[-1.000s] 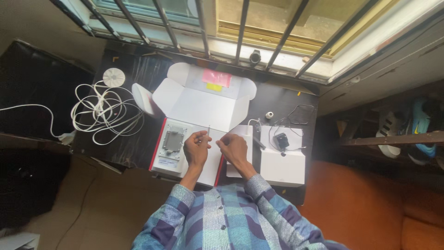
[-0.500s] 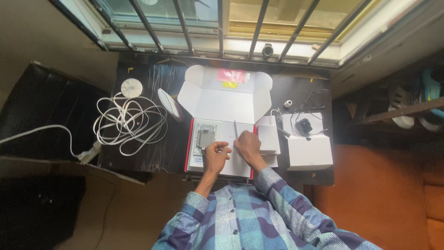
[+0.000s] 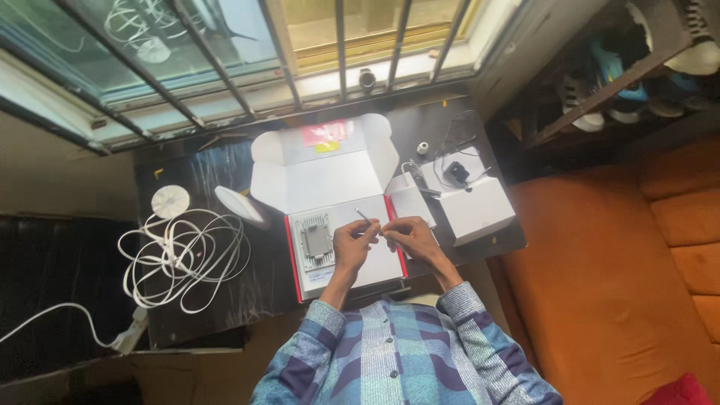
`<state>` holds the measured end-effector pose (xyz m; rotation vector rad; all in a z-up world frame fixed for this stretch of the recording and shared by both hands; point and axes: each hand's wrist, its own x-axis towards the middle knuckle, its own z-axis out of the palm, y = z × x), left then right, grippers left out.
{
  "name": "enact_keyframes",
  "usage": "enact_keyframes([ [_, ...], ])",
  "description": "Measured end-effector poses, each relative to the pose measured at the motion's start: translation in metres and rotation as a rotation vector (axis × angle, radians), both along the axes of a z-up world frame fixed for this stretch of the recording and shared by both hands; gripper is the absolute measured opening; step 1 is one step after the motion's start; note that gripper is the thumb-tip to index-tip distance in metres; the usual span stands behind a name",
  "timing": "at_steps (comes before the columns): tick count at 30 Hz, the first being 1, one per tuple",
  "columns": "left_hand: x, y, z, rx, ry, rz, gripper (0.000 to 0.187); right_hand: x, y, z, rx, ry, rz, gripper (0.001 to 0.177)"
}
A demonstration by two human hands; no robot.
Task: The person unboxes a new electronic device, removes a white cable and a small white plastic piece, then uses a screwdriver to tighten screws on a metal heatsink component inside the box. The device is not powered on in the clip.
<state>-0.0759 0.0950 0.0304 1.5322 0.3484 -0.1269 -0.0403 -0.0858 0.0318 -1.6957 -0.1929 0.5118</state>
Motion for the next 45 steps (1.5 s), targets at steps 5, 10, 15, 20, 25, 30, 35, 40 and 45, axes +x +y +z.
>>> enact_keyframes([
  [5,0.006,-0.007,-0.004,-0.188,0.096,0.033,0.031,0.025,-0.030,-0.022,-0.006,0.165,-0.191,0.023],
  [10,0.010,-0.014,-0.007,-0.194,0.104,0.164,0.030,0.078,-0.066,-0.066,-0.570,-0.200,-0.400,0.021],
  [15,0.012,-0.024,-0.008,-0.255,0.147,0.268,0.029,0.131,-0.094,-0.122,-0.809,-0.440,-0.209,0.031],
  [20,0.008,-0.034,-0.005,-0.314,0.173,0.392,0.032,0.165,-0.100,-0.156,-0.958,-0.659,0.053,0.021],
  [25,0.007,-0.047,-0.004,-0.296,0.162,0.469,0.032,0.181,-0.093,-0.151,-1.055,-0.610,0.257,0.016],
  [30,0.015,-0.055,-0.007,-0.217,0.144,0.479,0.030,0.184,-0.093,-0.117,-1.090,-0.325,0.140,0.021],
  [35,0.040,-0.063,-0.007,-0.189,0.098,0.451,0.030,0.168,-0.108,-0.069,-0.323,0.241,0.002,0.022],
  [40,0.055,-0.066,-0.002,-0.183,0.104,0.518,0.030,0.137,-0.099,-0.028,0.372,0.503,-0.175,0.021],
  [45,0.057,-0.058,0.004,-0.184,0.106,0.525,0.031,0.116,-0.082,-0.009,0.445,0.507,-0.225,0.022],
])
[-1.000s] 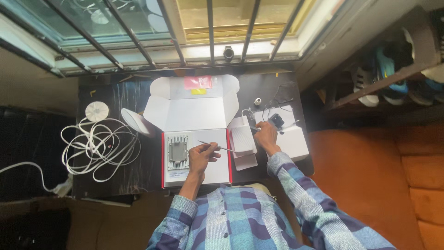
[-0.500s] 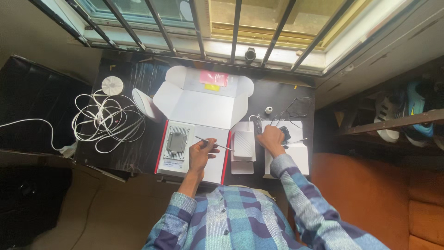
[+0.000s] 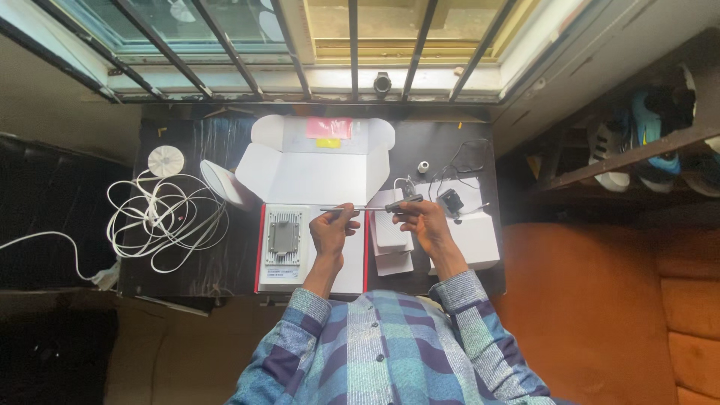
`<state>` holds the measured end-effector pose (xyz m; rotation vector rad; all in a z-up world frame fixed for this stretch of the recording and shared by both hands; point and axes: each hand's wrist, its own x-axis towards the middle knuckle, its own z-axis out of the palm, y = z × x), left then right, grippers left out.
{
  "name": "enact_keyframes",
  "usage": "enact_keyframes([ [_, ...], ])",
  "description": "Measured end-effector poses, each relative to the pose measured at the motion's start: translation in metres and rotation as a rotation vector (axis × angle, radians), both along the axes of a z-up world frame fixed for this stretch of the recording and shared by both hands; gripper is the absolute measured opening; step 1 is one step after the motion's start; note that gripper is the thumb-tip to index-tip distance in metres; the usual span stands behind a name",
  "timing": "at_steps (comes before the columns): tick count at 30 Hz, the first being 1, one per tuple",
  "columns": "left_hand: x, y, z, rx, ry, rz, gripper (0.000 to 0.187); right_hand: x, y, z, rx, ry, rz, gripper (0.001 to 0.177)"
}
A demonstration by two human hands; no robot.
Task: The person unboxes a new electronic device, removes a white cable and a small white plastic piece, then uses a screwdriver to tighten screws on a metal heatsink component inside the box. The device is not powered on in the clip.
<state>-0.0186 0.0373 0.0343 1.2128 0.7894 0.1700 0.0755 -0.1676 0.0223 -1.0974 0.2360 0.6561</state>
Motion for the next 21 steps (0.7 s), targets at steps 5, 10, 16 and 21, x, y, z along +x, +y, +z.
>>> enact_keyframes([
  [5,-0.010,0.016,0.000,-0.030,-0.029,-0.009,0.030,-0.020,0.018,0.004,-0.057,-0.100,-0.119,0.024],
  [10,-0.020,0.035,-0.001,-0.037,-0.040,-0.023,0.029,-0.035,0.025,0.015,-0.082,-0.088,-0.141,0.028],
  [16,-0.035,0.054,0.004,-0.069,-0.053,-0.077,0.029,-0.061,0.051,0.024,-0.107,-0.048,-0.167,0.030],
  [21,-0.048,0.069,0.010,-0.117,-0.134,-0.211,0.030,-0.079,0.073,0.026,-0.111,0.010,-0.169,0.031],
])
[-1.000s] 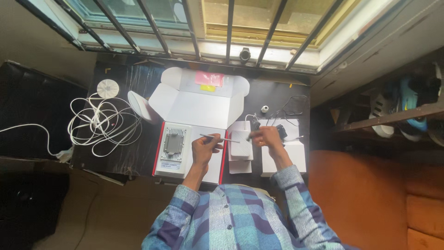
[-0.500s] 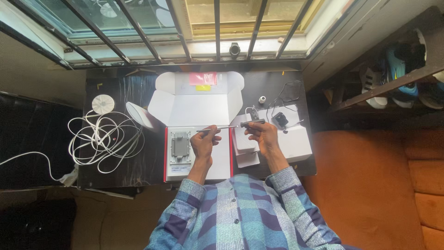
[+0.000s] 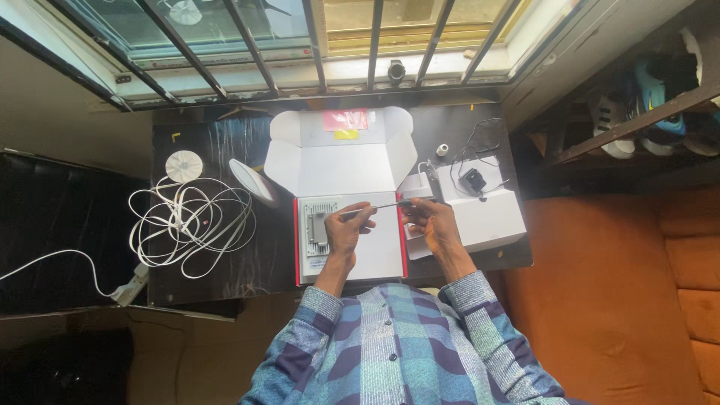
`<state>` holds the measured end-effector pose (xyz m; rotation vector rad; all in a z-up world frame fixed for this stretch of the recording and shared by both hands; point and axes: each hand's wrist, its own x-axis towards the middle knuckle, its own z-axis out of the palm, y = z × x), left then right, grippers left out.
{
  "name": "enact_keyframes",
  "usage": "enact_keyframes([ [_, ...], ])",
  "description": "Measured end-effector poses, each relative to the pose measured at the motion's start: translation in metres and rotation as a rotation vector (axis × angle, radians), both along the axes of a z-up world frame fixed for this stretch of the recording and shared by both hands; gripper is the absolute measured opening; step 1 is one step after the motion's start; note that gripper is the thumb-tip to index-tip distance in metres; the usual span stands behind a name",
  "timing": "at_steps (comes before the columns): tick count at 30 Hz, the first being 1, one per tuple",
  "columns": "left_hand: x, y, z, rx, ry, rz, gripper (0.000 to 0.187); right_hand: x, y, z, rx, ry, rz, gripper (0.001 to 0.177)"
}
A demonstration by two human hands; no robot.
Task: The person unboxes a new electronic device, removes a white cable and a small white plastic piece, then uses a screwdriver to tighten screws on a metal heatsink component inside the box. The device is not powered on in the clip.
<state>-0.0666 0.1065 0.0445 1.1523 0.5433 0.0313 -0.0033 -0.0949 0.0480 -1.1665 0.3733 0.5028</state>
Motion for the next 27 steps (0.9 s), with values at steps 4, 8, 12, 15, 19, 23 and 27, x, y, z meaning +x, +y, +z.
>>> enact_keyframes([
  [4,-0.011,0.018,-0.002,0.023,0.005,-0.059,0.031,-0.015,0.013,0.001,-0.039,-0.044,0.006,0.031],
  [8,-0.022,0.029,-0.008,0.024,0.031,-0.145,0.028,-0.033,0.023,0.001,-0.082,-0.114,0.057,0.026],
  [12,-0.032,0.028,-0.013,0.046,0.048,-0.217,0.024,-0.054,0.039,0.001,-0.037,-0.176,0.069,0.025],
  [15,-0.036,0.031,-0.012,0.034,0.008,-0.260,0.023,-0.066,0.042,0.008,-0.148,-0.182,0.040,0.028],
  [19,-0.041,0.023,-0.004,0.154,-0.051,-0.311,0.022,-0.079,0.054,0.019,-0.219,-0.155,-0.018,0.026],
  [23,-0.039,0.025,0.005,0.256,-0.132,-0.289,0.025,-0.078,0.057,0.022,-0.185,-0.152,0.020,0.031],
  [27,-0.039,0.025,0.004,0.377,-0.018,-0.410,0.036,-0.074,0.048,0.010,-0.118,-0.124,-0.008,0.032],
])
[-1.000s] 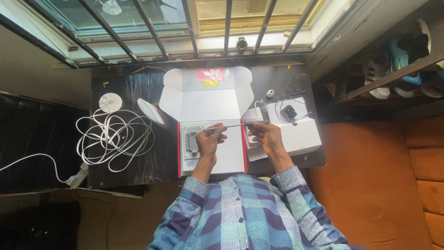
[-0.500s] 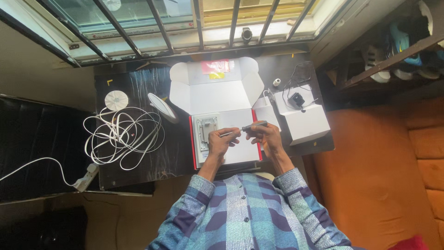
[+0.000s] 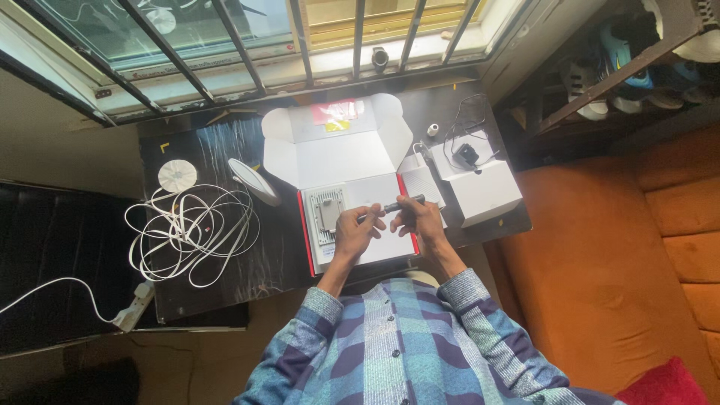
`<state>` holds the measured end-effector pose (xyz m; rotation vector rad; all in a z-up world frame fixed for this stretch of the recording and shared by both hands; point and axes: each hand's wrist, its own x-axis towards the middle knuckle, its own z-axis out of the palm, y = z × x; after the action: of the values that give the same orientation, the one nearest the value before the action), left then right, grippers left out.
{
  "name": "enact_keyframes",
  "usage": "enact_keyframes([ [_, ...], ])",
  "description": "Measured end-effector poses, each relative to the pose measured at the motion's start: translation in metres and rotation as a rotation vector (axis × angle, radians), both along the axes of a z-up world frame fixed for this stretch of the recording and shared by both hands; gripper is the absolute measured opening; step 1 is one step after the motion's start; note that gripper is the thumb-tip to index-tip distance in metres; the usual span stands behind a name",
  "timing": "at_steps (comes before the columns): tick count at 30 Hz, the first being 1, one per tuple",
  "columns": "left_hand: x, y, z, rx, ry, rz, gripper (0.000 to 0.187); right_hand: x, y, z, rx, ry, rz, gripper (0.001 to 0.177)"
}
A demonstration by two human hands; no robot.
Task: The person unboxes a new electronic device, removes a white cable and a small white plastic piece, then uses a screwdriver to tighten screws on a metal heatsink component inside the box. The device is not powered on in the clip.
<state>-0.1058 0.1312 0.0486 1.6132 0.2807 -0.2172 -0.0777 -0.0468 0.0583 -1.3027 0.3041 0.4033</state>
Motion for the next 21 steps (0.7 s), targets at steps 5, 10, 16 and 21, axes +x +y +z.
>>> enact_keyframes([
  [5,0.000,-0.009,-0.009,-0.007,-0.085,-0.048,0.027,0.012,-0.014,-0.010,-0.017,0.024,-0.032,0.033],
  [10,0.005,-0.019,-0.008,0.082,-0.066,0.029,0.026,0.022,-0.019,-0.006,-0.090,-0.059,0.038,0.033],
  [16,0.001,-0.037,-0.005,0.111,-0.043,0.166,0.025,0.031,-0.031,-0.013,-0.147,-0.109,0.138,0.040],
  [21,-0.020,-0.052,-0.007,0.204,0.008,0.317,0.022,0.030,-0.031,-0.038,0.134,-0.054,0.341,0.030],
])
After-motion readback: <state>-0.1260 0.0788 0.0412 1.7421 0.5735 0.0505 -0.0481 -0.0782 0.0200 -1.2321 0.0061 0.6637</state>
